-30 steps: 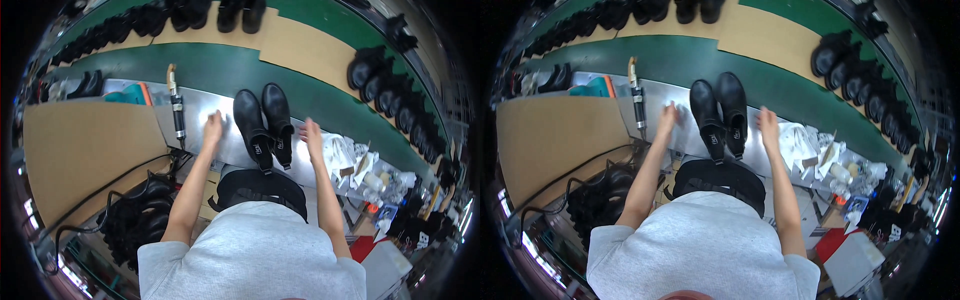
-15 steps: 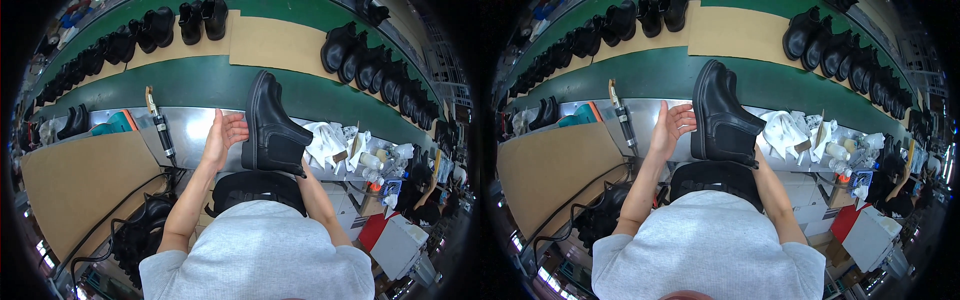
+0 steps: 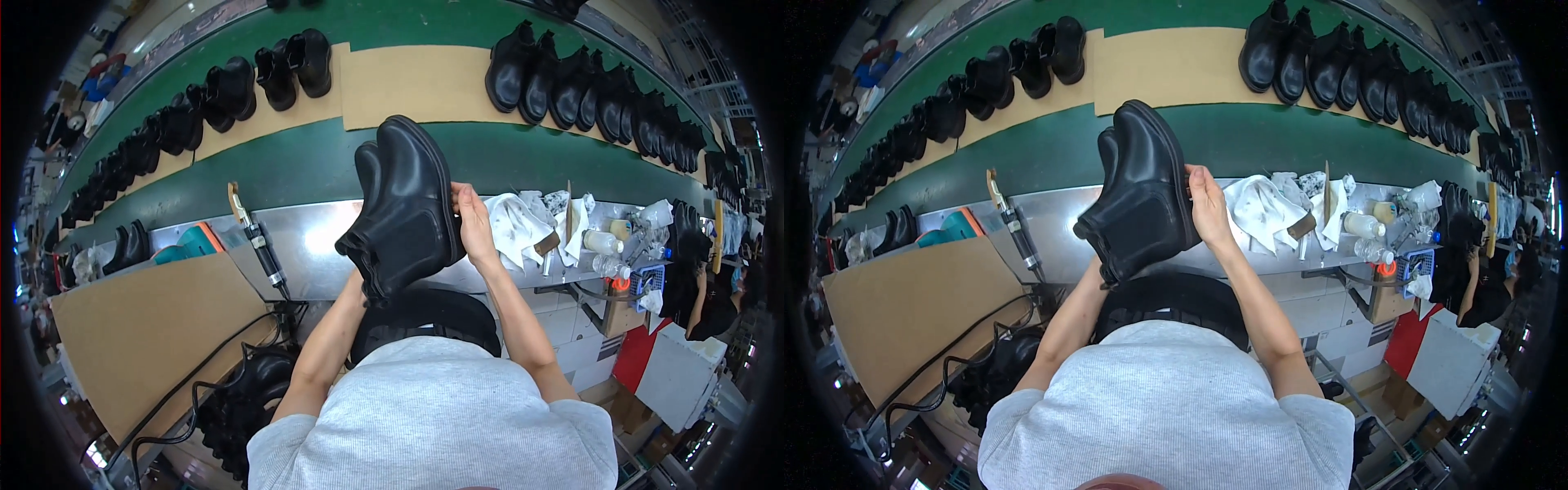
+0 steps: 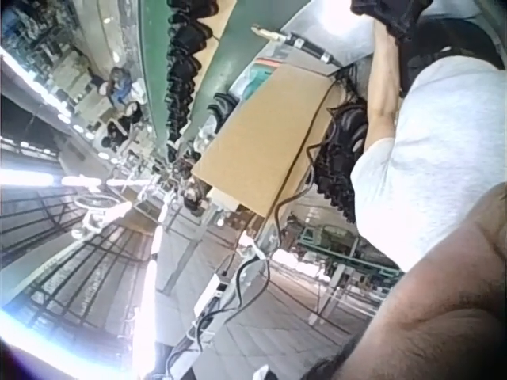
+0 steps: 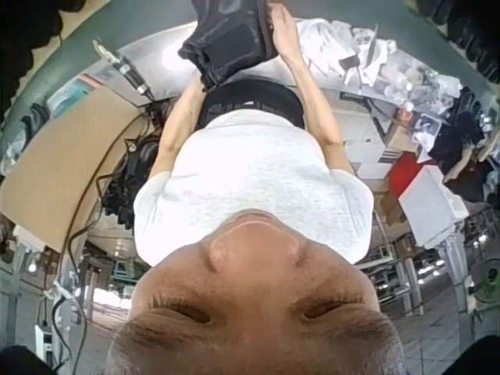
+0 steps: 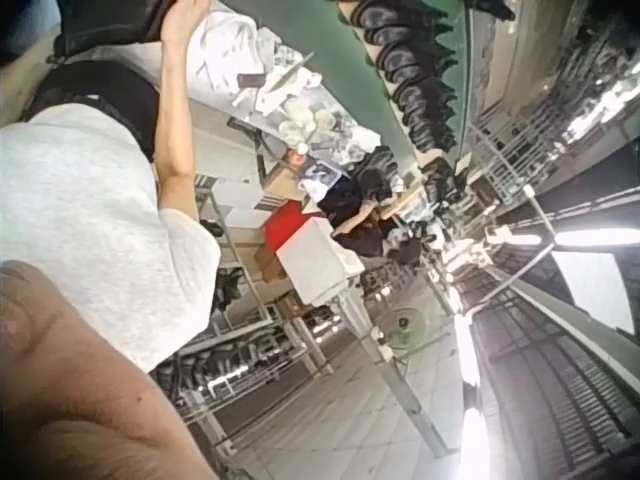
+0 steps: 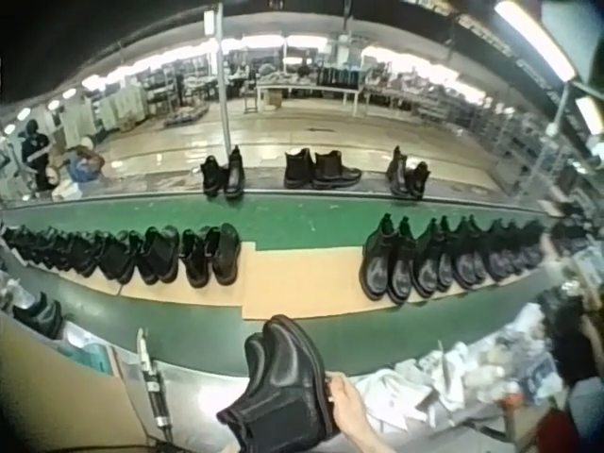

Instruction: Inspecting, cleaning, and finishing black boots at a factory workbench.

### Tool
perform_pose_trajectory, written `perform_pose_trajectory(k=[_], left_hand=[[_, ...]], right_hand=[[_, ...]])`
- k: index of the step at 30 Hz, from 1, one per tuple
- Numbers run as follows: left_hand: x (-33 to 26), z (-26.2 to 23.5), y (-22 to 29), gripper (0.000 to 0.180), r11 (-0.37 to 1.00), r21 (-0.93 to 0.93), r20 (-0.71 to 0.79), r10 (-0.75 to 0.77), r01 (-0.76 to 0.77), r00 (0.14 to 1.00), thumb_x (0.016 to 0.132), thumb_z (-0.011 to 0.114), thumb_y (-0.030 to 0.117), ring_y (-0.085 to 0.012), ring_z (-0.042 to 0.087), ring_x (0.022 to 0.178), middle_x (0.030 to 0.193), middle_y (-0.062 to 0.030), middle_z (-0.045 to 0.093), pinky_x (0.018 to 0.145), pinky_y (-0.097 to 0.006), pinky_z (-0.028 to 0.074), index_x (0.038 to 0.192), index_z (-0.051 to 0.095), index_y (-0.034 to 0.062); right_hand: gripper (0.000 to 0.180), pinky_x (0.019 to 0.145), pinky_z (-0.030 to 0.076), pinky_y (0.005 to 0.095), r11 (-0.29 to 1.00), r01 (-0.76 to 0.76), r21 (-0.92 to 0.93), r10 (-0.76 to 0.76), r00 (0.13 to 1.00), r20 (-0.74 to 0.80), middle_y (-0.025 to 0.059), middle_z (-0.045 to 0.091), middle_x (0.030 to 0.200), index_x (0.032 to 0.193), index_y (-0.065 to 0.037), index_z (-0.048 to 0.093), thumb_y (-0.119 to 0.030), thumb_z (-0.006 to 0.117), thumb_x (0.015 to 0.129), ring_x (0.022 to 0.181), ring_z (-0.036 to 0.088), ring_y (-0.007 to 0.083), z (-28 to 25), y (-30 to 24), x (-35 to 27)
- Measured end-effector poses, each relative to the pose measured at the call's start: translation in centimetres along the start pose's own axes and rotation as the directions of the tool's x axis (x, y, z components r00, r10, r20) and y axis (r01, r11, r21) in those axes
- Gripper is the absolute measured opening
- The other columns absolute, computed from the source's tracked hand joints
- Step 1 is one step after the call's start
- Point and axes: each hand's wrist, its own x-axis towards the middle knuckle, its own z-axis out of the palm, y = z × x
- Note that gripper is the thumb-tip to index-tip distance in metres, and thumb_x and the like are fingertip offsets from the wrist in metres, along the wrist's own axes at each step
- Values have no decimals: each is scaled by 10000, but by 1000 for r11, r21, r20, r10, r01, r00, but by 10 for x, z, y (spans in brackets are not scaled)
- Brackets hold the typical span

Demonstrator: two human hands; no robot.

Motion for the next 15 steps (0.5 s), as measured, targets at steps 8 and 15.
perform_pose_trajectory(k=[8,15], left_hand=[[10,-28,-9,627,775,414,0,524,-477,852,939,316,549,-193,566,990,1101,-103,572,850,-318,470,1231,477,18],[5,-59,5,480,983,-145,460,-32,111,887,889,441,396,-242,526,962,1064,-116,521,893,-369,419,1197,456,28]], right_hand=[[546,881,390,373,968,172,-183,-194,975,-112,255,557,1085,1197,54,418,-431,324,965,1021,538,373,1,53,-5],[590,970,348,332,970,-83,228,61,993,100,177,517,1178,1236,48,441,-458,338,951,1120,477,296,-42,80,-29]])
